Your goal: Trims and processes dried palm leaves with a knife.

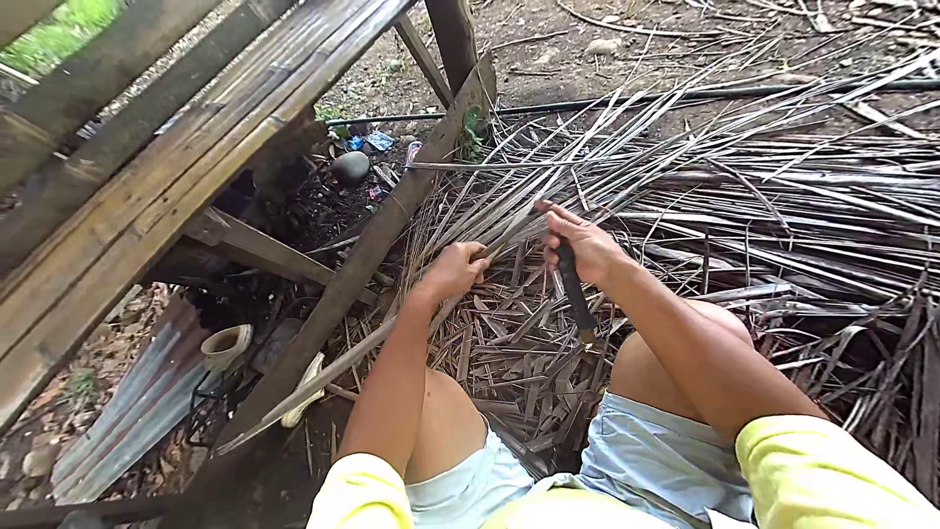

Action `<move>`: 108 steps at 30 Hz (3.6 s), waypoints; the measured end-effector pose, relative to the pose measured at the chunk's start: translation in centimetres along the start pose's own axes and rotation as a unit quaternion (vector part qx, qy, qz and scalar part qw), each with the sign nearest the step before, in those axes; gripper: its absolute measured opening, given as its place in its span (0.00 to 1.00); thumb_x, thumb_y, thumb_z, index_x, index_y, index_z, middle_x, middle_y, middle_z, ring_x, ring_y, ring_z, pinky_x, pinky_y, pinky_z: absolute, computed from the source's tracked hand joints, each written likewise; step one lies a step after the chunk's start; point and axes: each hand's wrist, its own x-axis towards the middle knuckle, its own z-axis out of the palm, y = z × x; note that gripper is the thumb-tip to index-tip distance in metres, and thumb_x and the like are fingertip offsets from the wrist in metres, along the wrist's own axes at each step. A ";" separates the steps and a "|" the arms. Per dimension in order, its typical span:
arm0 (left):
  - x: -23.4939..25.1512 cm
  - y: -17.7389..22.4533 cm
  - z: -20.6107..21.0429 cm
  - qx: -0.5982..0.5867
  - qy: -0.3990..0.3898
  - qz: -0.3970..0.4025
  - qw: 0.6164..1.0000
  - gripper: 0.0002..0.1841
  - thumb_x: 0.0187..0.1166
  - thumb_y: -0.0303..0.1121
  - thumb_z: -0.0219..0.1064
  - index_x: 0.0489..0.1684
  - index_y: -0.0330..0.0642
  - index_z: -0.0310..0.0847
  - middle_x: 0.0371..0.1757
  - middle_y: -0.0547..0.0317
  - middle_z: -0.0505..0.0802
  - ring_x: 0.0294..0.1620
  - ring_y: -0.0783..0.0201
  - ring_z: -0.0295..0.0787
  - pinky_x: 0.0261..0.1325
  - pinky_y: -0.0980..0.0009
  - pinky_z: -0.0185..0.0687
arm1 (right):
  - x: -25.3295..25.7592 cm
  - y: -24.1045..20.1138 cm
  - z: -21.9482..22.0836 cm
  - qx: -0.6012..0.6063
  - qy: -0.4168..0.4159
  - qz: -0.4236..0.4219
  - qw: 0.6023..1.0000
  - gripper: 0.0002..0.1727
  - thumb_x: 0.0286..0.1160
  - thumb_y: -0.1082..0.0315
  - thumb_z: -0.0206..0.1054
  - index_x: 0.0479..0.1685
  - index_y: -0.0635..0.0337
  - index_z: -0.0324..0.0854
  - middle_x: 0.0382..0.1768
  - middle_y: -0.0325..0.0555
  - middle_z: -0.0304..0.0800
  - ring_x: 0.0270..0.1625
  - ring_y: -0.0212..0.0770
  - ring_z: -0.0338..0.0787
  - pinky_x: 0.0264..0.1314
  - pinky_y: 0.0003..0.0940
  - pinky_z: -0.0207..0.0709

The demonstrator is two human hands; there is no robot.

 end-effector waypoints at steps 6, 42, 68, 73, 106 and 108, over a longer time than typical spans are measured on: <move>-1.2 -2.1 -1.6 -0.036 0.003 -0.038 0.999 0.15 0.92 0.36 0.60 0.44 0.32 0.86 0.25 0.57 0.89 0.19 0.71 0.78 0.26 0.75 0.74 | 0.7 -2.5 -2.9 0.006 0.101 -0.078 0.992 0.20 0.96 0.57 0.49 0.80 0.46 0.68 0.20 0.33 0.72 0.15 0.31 0.76 0.16 0.26 0.77; 0.8 2.3 3.4 0.167 0.177 -0.023 0.970 0.15 0.90 0.31 0.56 0.45 0.30 0.89 0.46 0.36 0.94 0.54 0.38 0.92 0.60 0.40 0.82 | 2.1 3.9 2.6 -0.401 0.020 -0.111 0.909 0.26 0.93 0.57 0.55 0.83 0.60 0.72 0.35 0.53 0.86 0.30 0.45 0.83 0.40 0.47 0.80; -1.4 -0.7 0.2 0.064 0.162 -0.045 0.984 0.14 0.90 0.34 0.60 0.50 0.37 0.92 0.35 0.47 0.94 0.38 0.51 0.91 0.53 0.47 0.84 | 2.9 -2.0 -5.0 -0.118 0.217 -0.131 0.960 0.27 0.93 0.62 0.55 0.89 0.49 0.63 0.24 0.36 0.75 0.15 0.31 0.73 0.16 0.26 0.72; 0.4 0.1 0.9 -0.006 0.121 -0.040 0.992 0.13 0.90 0.32 0.61 0.43 0.33 0.91 0.25 0.55 0.89 0.24 0.64 0.80 0.37 0.63 0.79 | -0.6 1.7 1.2 -0.213 -0.007 -0.059 0.975 0.27 0.91 0.68 0.57 0.88 0.56 0.64 0.27 0.41 0.81 0.17 0.31 0.75 0.20 0.28 0.74; 0.0 0.3 1.6 0.075 0.134 -0.013 0.988 0.14 0.89 0.33 0.60 0.49 0.35 0.93 0.38 0.45 0.95 0.40 0.51 0.92 0.54 0.47 0.85 | -1.7 1.2 0.8 -0.188 -0.016 -0.026 0.982 0.29 0.91 0.67 0.57 0.90 0.53 0.63 0.24 0.41 0.79 0.16 0.32 0.75 0.18 0.27 0.74; -0.1 1.6 2.7 0.140 0.136 -0.018 0.981 0.16 0.90 0.33 0.57 0.52 0.34 0.91 0.47 0.38 0.95 0.54 0.41 0.93 0.63 0.39 0.82 | -1.3 2.2 1.6 -0.193 -0.049 0.003 0.980 0.32 0.91 0.66 0.58 0.93 0.49 0.57 0.24 0.43 0.80 0.15 0.32 0.75 0.17 0.26 0.73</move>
